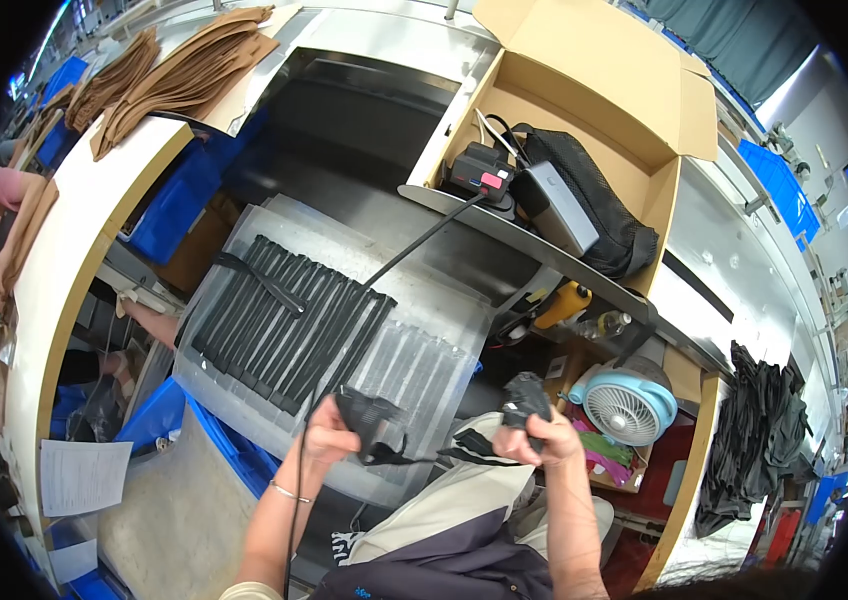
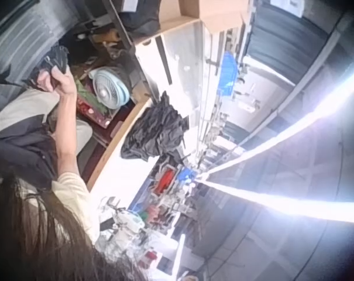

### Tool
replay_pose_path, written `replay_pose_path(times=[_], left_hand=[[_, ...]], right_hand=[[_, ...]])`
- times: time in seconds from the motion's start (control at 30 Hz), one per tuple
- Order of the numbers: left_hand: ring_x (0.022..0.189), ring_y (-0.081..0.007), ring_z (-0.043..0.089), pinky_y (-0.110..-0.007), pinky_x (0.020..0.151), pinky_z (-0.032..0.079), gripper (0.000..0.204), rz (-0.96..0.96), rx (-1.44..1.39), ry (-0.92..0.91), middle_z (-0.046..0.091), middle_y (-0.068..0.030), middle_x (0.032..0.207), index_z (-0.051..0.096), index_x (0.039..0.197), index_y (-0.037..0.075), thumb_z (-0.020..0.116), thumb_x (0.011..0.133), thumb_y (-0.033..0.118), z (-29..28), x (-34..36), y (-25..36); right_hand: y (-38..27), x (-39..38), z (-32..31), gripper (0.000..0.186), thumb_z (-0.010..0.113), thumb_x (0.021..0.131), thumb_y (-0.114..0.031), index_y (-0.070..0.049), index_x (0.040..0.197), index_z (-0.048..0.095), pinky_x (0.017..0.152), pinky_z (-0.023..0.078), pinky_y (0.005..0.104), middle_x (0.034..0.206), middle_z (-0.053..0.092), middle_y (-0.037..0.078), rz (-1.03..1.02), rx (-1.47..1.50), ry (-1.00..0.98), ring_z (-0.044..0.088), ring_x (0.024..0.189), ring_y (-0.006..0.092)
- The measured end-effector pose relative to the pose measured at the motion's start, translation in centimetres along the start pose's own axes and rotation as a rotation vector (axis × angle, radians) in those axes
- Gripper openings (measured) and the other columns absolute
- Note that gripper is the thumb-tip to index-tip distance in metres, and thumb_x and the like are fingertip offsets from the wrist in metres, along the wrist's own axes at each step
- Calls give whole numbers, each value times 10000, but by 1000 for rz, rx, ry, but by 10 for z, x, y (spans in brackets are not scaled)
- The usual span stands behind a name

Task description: The recorder is seen counting, organizing, and preparing black leather straps in a factory setting, moving between a sewing machine and a work table.

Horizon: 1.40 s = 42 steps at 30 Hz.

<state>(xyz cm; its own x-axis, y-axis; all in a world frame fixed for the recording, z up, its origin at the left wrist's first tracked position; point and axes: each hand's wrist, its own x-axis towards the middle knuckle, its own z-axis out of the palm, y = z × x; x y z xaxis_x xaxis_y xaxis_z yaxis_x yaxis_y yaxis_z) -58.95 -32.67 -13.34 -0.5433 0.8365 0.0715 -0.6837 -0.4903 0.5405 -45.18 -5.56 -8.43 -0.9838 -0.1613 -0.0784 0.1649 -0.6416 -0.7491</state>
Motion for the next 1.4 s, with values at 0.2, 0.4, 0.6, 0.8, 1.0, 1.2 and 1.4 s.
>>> replay_pose_path(times=[0.2,0.4,0.6,0.8,1.0,1.2,1.4], left_hand=[[537,-60,479,-202,477,336,197,-242,281,187,532,9,651,575,826,54,700,715,-52,36,9,1],[532,-48,485,-190,471,342,109,-174,306,274,553,6,641,582,784,49,679,771,0,69,22,-30],[560,-32,489,-190,499,380,162,-93,596,259,564,31,649,611,930,10,679,796,70,73,25,-45],[647,-34,484,-180,557,386,217,-244,592,189,585,2,790,580,1082,0,485,933,126,62,16,-26],[818,-107,596,-239,724,453,236,-434,406,-250,676,-83,870,619,1034,-40,492,924,126,43,10,4],[909,-170,631,-264,824,461,292,-387,525,-166,659,-127,989,553,1163,-56,488,920,91,63,14,5],[872,-257,649,-307,719,540,435,-340,322,21,590,-156,1089,345,1357,9,443,935,60,88,27,-19]], right_hand=[[-3,8,8,316,560,894,-171,52,1118,554,515,319,254,603,387,-16,81,-106,179,410,531,94],[25,22,17,429,530,919,-249,17,1246,448,570,322,247,727,396,-16,61,-2,210,357,606,87],[50,22,38,282,567,905,-253,-34,1073,512,644,403,235,849,504,-19,-109,-315,232,462,726,79],[28,20,24,180,599,857,-71,-4,1021,563,837,442,271,973,606,55,-5,-631,308,584,963,149],[10,19,1,234,478,920,-145,68,984,550,760,505,339,697,607,76,39,-414,415,637,717,207],[7,21,12,481,394,968,-348,91,1075,558,676,487,335,634,411,-6,13,-118,325,494,613,122],[34,26,17,721,457,856,-583,35,1228,483,790,419,291,845,555,30,65,-134,245,505,824,117]])
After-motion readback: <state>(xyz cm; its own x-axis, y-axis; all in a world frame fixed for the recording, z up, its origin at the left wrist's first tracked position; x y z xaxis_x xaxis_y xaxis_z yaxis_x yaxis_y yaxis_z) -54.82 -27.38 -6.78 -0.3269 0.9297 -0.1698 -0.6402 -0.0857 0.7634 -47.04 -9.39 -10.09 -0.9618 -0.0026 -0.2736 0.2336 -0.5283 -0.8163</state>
